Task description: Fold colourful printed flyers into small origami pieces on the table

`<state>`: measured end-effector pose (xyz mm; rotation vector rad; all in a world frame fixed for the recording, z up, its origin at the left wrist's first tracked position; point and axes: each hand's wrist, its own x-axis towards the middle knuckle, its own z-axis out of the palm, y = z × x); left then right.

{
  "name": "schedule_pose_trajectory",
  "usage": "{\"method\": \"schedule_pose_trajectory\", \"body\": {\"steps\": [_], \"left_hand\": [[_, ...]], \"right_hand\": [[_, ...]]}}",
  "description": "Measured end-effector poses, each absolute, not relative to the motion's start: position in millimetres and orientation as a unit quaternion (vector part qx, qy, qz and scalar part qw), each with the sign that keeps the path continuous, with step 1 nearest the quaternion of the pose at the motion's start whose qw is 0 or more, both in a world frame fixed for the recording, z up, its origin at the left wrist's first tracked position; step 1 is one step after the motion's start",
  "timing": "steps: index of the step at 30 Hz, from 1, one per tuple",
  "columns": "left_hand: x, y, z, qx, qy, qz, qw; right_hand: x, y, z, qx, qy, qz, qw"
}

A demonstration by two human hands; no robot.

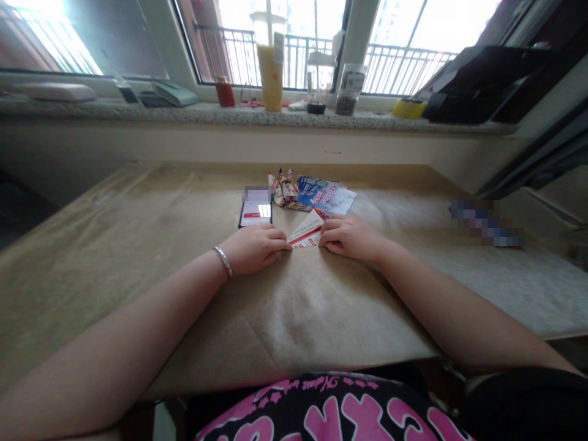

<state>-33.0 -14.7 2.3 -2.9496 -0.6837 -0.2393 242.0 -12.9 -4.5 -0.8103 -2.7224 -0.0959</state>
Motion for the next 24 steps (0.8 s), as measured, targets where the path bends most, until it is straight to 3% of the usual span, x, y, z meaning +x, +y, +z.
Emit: {"method": "schedule_pose_trajectory", "body": {"steps": [24], "left_hand": [[-37, -15, 6, -0.968, -0.240, -0.072, 0.031]], "right_hand": [[255, -17, 9, -0.324, -0.941, -0.049, 0.081]]}}
